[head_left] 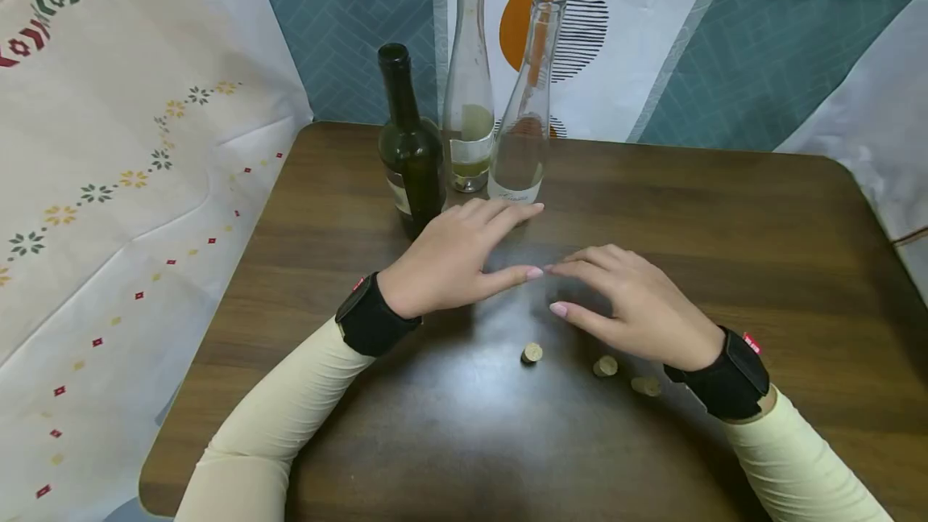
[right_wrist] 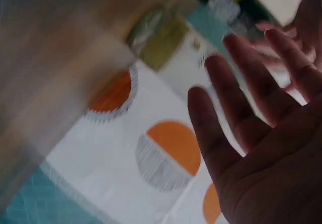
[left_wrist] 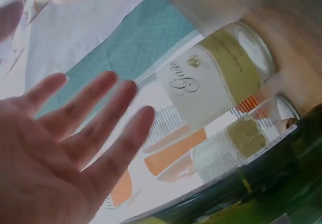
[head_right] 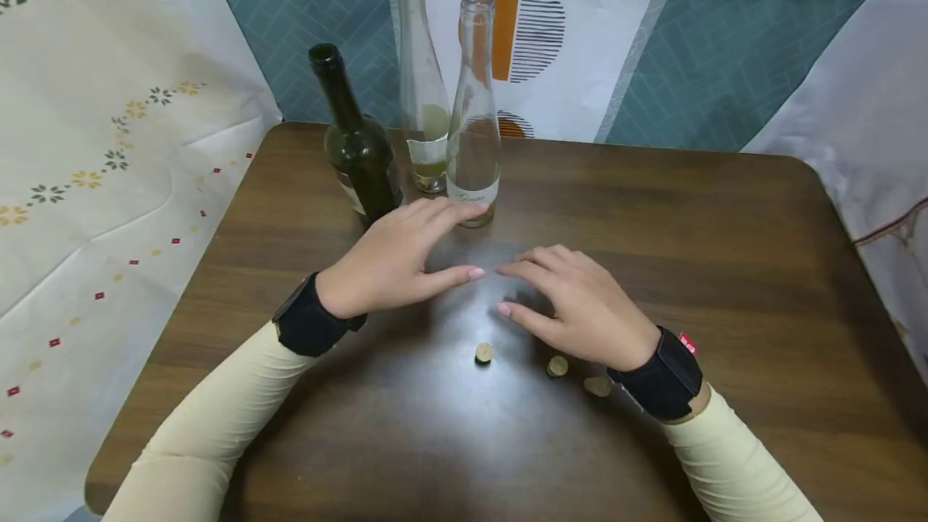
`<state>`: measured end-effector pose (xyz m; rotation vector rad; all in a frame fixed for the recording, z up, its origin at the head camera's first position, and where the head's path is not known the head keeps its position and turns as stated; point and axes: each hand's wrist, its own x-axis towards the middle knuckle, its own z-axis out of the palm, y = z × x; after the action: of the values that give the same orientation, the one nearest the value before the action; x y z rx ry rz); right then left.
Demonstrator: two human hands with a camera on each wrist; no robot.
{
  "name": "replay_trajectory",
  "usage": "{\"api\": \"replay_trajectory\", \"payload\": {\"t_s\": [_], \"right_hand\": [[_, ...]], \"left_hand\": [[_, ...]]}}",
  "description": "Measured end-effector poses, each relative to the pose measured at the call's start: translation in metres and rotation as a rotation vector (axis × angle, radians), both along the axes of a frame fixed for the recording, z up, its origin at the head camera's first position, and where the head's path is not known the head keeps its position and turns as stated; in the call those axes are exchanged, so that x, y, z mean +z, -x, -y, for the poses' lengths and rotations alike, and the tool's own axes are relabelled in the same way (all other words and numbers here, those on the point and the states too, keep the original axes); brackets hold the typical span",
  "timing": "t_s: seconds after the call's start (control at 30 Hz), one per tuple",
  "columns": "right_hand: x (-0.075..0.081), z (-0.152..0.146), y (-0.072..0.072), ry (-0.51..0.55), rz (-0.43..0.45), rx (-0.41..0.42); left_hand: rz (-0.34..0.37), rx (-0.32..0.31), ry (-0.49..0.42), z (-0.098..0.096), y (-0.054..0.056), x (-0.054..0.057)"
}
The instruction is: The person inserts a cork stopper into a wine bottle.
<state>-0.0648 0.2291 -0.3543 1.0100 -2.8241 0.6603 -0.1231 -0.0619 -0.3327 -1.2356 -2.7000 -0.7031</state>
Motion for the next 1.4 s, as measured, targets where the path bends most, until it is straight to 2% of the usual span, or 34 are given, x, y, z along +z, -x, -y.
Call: {"api": "replay_trajectory", "payload": {"t_s": [0.13, 0.23, 0.4, 0.6, 0.87, 0.97, 1.07, 1.13, 1.23, 1.33, 1.4], "right_hand": [[-0.004, 0.01, -0.008, -0.03, -0.043, 0.091], [-0.007, 0.018, -0.014, -0.043, -0.052, 0.136], [-0.014, 0.03, -0.023, -0.061, -0.037, 0.196], [-0.02, 0.038, -0.026, -0.084, -0.014, 0.232], [-0.018, 0.038, -0.03, -0.116, -0.018, 0.239], [-0.017, 0.038, -0.03, -0.121, -0.023, 0.24], [-0.016, 0.038, -0.031, -0.128, -0.027, 0.241], [-0.017, 0.039, -0.031, -0.133, -0.03, 0.242], [-0.018, 0.039, -0.031, -0.145, -0.022, 0.24], [-0.018, 0.039, -0.031, -0.152, -0.012, 0.24], [-0.018, 0.04, -0.031, -0.153, -0.005, 0.24]], "left_hand": [[-0.136, 0.002, -0.161, 0.002, 0.002, 0.008], [-0.2, 0.014, -0.263, 0.003, 0.005, 0.012], [-0.252, 0.056, -0.381, 0.012, 0.007, 0.018], [-0.319, 0.123, -0.456, 0.03, 0.014, 0.022], [-0.379, 0.259, -0.544, 0.047, 0.026, 0.03], [-0.39, 0.339, -0.596, 0.052, 0.032, 0.032], [-0.356, 0.429, -0.618, 0.058, 0.038, 0.033], [-0.289, 0.476, -0.592, 0.063, 0.041, 0.032], [-0.106, 0.516, -0.541, 0.071, 0.045, 0.03], [0.093, 0.52, -0.496, 0.077, 0.05, 0.028], [0.184, 0.515, -0.463, 0.08, 0.053, 0.026]]}}
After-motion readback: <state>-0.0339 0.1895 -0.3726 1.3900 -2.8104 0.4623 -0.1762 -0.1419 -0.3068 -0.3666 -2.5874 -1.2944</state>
